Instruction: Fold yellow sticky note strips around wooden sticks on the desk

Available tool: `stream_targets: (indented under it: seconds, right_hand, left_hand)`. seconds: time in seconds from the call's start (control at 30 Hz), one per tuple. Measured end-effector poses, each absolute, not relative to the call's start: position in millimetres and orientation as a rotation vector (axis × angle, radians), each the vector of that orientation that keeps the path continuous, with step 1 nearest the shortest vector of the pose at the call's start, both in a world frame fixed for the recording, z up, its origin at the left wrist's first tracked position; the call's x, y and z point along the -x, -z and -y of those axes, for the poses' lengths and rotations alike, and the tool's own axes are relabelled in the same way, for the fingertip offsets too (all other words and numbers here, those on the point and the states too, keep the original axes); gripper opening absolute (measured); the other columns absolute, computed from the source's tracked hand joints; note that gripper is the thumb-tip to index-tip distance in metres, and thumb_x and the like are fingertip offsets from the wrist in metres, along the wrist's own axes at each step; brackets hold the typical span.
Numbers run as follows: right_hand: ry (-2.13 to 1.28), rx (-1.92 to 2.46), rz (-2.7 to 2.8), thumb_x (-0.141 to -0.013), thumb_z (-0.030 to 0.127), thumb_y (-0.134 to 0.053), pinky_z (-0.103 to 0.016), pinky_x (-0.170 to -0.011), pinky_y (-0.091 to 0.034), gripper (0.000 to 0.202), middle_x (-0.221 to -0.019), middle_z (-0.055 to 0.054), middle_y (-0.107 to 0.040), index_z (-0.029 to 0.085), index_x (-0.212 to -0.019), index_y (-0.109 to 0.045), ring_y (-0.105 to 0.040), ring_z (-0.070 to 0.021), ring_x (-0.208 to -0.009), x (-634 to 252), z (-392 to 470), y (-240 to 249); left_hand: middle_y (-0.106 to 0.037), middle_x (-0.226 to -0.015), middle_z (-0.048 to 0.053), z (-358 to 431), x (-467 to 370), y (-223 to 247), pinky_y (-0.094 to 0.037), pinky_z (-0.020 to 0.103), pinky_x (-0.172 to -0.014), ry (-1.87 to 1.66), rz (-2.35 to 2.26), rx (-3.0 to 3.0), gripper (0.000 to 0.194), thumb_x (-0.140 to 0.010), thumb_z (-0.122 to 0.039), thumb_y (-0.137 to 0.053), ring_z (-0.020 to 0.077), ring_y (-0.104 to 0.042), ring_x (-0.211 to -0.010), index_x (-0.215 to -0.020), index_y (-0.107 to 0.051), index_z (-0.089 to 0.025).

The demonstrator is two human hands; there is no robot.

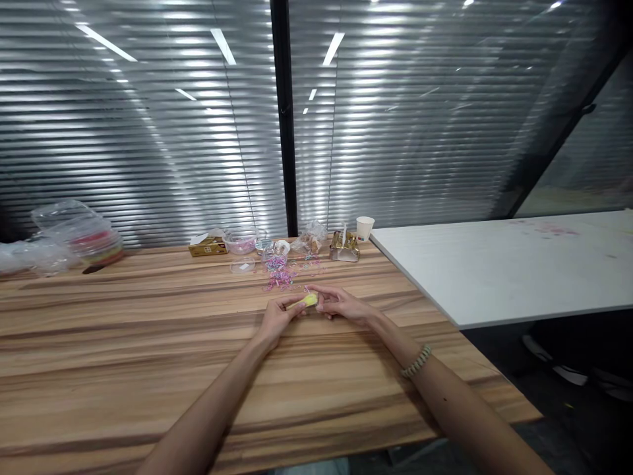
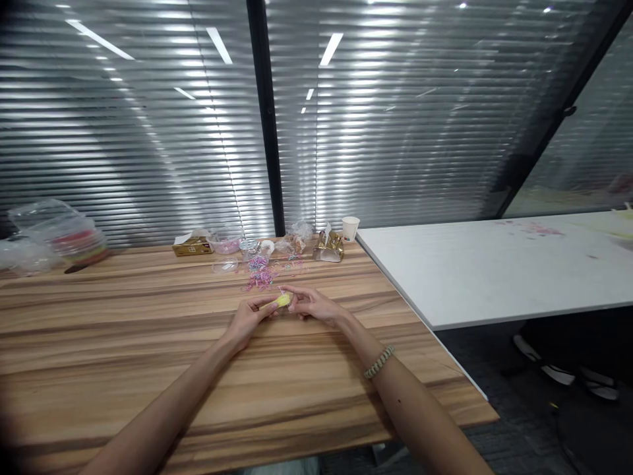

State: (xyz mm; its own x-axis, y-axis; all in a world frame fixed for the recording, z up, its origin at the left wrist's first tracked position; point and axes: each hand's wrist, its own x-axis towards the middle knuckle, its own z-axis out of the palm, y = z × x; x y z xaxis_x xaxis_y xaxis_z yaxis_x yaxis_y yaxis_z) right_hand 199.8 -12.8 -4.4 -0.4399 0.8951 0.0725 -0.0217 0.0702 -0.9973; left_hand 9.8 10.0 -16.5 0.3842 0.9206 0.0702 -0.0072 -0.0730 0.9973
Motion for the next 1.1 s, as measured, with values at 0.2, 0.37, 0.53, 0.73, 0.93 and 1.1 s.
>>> stream_targets:
  seconds: [0.2, 0.37, 0.53, 0.73, 0.93, 1.1]
  right_hand:
    - [-1.506, 0.883, 1.557, -0.069, 0.024, -0.063, -0.024, -0.048, -0.032, 0.059, -0.071, 0.001, -0.047, 0.027, -0.125, -0.046, -0.037, -0.0107, -0.058, -199, 12, 7]
    - [-1.524, 0.855, 1.603, -0.071, 0.024, -0.062, -0.021, -0.048, -0.033, 0.06, -0.07, 0.002, -0.045, 0.025, -0.128, -0.042, -0.038, -0.0089, -0.057, -199, 11, 8]
    - [-1.533, 0.843, 1.623, -0.071, 0.027, -0.062, -0.018, -0.048, -0.033, 0.059, -0.07, 0.003, -0.045, 0.025, -0.127, -0.042, -0.039, -0.0071, -0.057, -198, 9, 9]
    - [-1.49, 0.869, 1.579, -0.07, 0.03, -0.063, -0.019, -0.051, -0.033, 0.055, -0.07, 0.002, -0.051, 0.02, -0.122, -0.049, -0.038, -0.0069, -0.057, -196, 8, 12]
    - [-1.398, 0.912, 1.561, -0.069, 0.033, -0.064, -0.02, -0.053, -0.033, 0.042, -0.086, -0.004, -0.06, 0.016, -0.107, -0.061, -0.043, -0.0084, -0.062, -193, 5, 15]
    - [-1.369, 0.95, 1.484, -0.064, 0.035, -0.067, -0.02, -0.053, -0.035, 0.039, -0.087, -0.005, -0.061, 0.016, -0.098, -0.063, -0.048, -0.0104, -0.065, -191, 3, 18]
  left_hand:
    - [-0.069, -0.092, 0.008, -9, -11, 14, -0.041, 0.024, -0.064, -0.958, -0.844, -1.419, 0.033, -0.066, -0.033, -0.068, 0.0136, -0.055, -0.066, -0.094, -0.069, -0.017]
    - [-0.068, -0.094, 0.009, -7, -11, 12, -0.04, 0.025, -0.065, -0.958, -0.801, -1.423, 0.033, -0.067, -0.033, -0.067, 0.0146, -0.055, -0.069, -0.095, -0.068, -0.016]
    - [-0.069, -0.089, 0.008, -7, -10, 11, -0.039, 0.025, -0.063, -0.964, -0.828, -1.427, 0.033, -0.065, -0.034, -0.068, 0.0142, -0.054, -0.066, -0.094, -0.069, -0.016]
    - [-0.069, -0.087, 0.008, -7, -11, 12, -0.04, 0.025, -0.064, -0.973, -0.865, -1.408, 0.036, -0.064, -0.036, -0.069, 0.0142, -0.055, -0.065, -0.094, -0.069, -0.017]
    - [-0.068, -0.092, 0.009, -5, -13, 8, -0.042, 0.025, -0.062, -0.971, -0.87, -1.373, 0.037, -0.062, -0.036, -0.07, 0.0142, -0.056, -0.065, -0.093, -0.069, -0.016]
    - [-0.069, -0.09, 0.009, -1, -14, 3, -0.044, 0.025, -0.061, -0.958, -0.881, -1.368, 0.037, -0.06, -0.037, -0.071, 0.0141, -0.057, -0.064, -0.09, -0.07, -0.014]
